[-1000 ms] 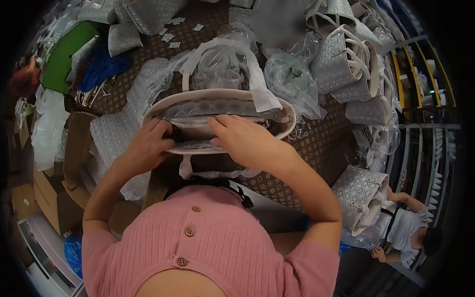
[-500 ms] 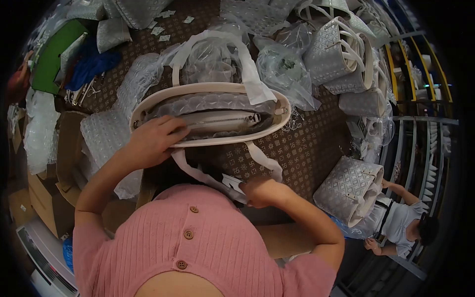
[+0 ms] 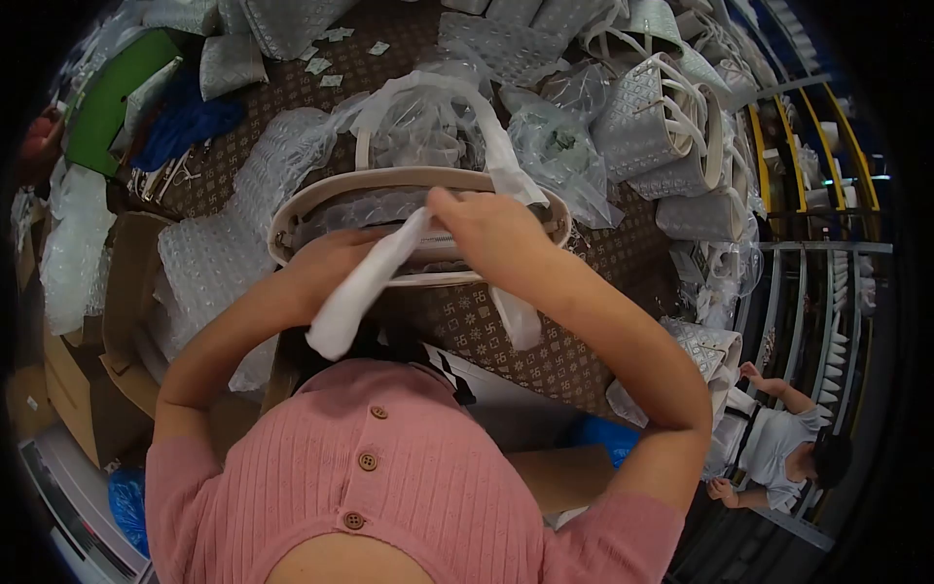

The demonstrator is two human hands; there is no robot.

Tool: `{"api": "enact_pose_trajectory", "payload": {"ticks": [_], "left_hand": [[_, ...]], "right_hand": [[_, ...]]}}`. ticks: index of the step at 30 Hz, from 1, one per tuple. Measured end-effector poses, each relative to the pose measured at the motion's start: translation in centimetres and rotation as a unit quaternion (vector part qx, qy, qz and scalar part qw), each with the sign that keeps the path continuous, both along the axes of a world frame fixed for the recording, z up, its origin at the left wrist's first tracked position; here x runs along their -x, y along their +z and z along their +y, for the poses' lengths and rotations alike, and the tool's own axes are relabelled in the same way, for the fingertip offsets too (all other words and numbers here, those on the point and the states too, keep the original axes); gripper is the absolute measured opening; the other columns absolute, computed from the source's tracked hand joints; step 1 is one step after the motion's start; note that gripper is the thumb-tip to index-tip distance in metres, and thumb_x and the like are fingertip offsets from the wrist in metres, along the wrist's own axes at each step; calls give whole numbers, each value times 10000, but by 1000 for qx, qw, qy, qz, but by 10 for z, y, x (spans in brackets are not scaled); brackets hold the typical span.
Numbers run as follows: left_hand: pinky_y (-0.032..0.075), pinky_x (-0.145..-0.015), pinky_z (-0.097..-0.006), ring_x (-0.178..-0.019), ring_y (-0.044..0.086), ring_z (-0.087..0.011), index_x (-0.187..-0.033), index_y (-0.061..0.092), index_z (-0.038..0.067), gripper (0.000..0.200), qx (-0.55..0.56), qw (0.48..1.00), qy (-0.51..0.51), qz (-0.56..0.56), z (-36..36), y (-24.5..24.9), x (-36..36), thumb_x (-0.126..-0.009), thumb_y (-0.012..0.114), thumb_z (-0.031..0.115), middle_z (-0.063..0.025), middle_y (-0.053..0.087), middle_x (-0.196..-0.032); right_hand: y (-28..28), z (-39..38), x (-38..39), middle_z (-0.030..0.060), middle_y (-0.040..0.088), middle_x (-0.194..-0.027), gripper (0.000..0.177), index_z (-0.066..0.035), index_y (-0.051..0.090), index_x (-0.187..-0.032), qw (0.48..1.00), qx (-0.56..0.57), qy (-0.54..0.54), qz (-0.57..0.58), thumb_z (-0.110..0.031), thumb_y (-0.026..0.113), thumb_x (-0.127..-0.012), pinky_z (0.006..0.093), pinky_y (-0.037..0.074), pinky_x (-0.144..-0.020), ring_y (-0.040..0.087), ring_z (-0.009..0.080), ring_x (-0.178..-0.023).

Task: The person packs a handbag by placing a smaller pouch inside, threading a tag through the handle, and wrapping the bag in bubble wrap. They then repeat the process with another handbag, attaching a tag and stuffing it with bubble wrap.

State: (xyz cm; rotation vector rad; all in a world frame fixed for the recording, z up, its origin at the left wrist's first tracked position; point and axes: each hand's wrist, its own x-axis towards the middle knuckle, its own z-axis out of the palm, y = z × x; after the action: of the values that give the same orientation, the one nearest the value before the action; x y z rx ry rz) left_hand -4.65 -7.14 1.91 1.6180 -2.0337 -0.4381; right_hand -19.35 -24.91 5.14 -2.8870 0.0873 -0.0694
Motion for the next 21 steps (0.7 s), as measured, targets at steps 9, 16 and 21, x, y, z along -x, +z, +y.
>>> {"api": "enact_pose_trajectory", "payload": {"ticks": [9,16,21], "left_hand": [[468,-717,-323,-880,561,-235,-788,600,33,133,4,995,6,-103,28,-15,-7,-674,543,72,-87,593,-911],[449,-783,-318,-930,540,-217,-802,583,55,137,-70,995,1,-73,27,-9,-13,-670,546,55,-57,597,-1015],[454,-672,-313,-809,562,-210,-733,609,64,80,1,998,-21,-51,26,-21,-12,-673,566,93,-60,589,-780]], "right_hand": [[-1,35,-68,156,620,-738,108,-44,664,-696,934,159,133,289,-118,585,-692,382,501,-596,623,304,-700],[-27,25,-66,153,638,-806,212,-34,654,-872,931,-34,-58,359,-168,521,-775,395,481,-758,612,342,-820],[-60,3,-57,222,581,-1017,364,-35,542,-1143,908,-214,-97,347,-215,474,-834,395,422,-854,551,366,-953]]}}
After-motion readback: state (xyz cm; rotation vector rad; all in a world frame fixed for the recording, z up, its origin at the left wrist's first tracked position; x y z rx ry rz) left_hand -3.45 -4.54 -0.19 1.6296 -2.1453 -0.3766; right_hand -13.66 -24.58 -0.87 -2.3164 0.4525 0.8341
